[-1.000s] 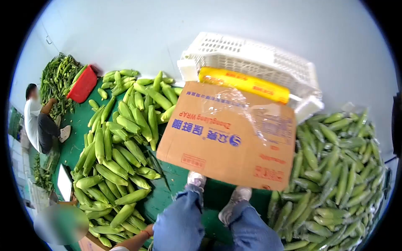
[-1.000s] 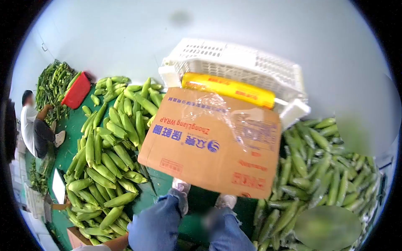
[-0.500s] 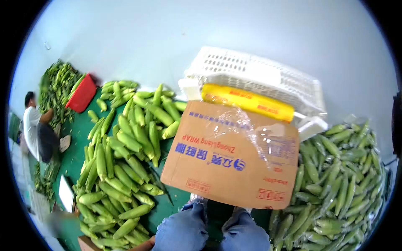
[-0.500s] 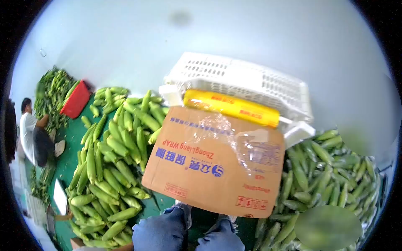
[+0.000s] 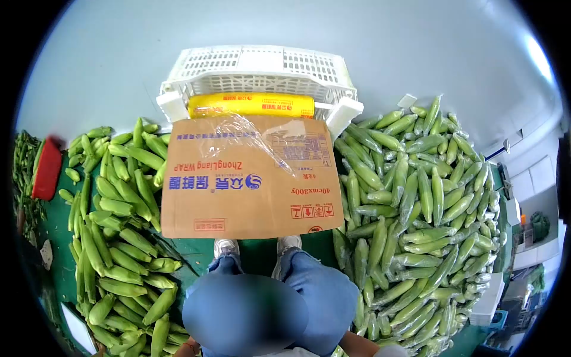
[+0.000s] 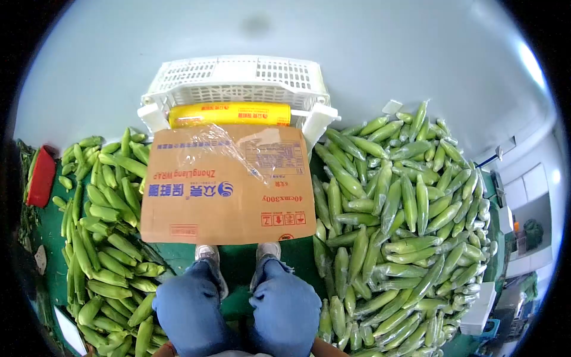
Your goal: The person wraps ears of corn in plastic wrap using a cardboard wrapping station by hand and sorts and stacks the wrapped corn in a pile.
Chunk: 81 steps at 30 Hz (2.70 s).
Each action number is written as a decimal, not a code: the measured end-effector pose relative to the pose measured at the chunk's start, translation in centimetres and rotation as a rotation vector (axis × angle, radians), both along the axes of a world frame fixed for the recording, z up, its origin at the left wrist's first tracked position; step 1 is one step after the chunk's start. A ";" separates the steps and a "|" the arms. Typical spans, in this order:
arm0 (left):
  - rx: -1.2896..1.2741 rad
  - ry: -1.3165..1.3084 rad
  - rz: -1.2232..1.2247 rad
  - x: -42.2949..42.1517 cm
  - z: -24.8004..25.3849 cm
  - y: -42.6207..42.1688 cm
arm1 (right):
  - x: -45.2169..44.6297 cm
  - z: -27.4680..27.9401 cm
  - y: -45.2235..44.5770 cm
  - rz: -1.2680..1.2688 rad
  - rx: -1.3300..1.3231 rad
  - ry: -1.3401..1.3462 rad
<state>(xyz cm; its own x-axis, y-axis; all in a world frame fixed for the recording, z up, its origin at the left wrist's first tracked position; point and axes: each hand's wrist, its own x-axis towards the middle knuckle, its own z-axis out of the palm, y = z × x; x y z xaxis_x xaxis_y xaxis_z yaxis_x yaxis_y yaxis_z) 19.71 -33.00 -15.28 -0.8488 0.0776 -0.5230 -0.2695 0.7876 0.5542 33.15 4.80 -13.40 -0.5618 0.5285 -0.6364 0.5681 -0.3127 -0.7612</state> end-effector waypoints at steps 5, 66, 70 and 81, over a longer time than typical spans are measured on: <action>-0.027 -0.108 0.036 -0.8 -3.2 0.5 | 2.2 0.4 5.0 -0.157 0.066 -0.161; -0.919 0.441 0.305 -21.7 11.7 -25.0 | -23.6 12.3 15.1 1.019 0.784 0.057; -0.787 -0.121 0.523 -25.1 13.5 -37.4 | -24.3 13.5 14.8 0.975 0.667 -0.178; -0.668 -0.181 0.233 -22.5 11.3 -33.2 | -25.5 12.9 16.5 1.113 0.725 -0.117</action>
